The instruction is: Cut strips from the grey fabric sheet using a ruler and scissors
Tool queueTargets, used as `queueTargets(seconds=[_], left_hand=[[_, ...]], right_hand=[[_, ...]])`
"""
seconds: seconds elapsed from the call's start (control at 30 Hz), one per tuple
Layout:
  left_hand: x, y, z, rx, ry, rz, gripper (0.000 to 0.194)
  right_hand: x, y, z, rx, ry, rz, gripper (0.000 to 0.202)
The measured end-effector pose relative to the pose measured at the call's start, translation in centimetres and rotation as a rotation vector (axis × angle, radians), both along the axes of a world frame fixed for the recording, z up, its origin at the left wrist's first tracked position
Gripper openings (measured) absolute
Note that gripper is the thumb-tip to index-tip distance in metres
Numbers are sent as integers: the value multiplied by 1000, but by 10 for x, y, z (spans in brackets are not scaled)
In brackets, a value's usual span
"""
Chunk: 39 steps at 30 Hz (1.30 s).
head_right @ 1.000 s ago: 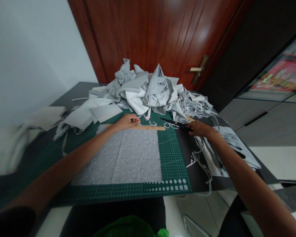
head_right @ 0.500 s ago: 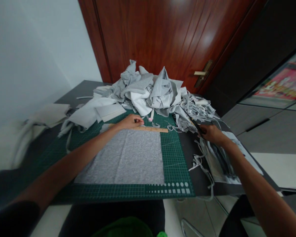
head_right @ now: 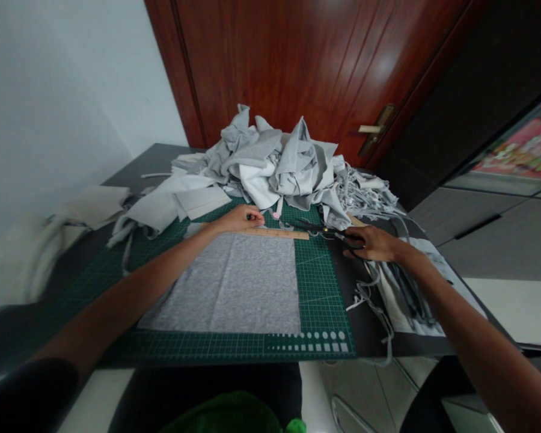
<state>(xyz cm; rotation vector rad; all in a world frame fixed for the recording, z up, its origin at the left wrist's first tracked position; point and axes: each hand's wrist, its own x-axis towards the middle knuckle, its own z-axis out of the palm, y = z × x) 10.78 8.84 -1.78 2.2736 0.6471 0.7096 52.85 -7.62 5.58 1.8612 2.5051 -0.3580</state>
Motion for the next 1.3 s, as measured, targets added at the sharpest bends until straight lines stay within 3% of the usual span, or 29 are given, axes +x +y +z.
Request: queueTargets(seconds=[0.13,0.57,1.03,1.3], left_hand=[[0,-1,-1,-21,-21,3,27],[0,4,-12,-66,-41,3,16],[1,1,-10,2,-29,-9,20],[2,0,-9,95,-22,-7,15]], right_hand=[[-30,15,4,-136,20,84,34],[-78,55,6,-148,-61,179,26],[-98,69,-5,-116,-67,214,23],[-102,70,-23,-22,-112,221,22]])
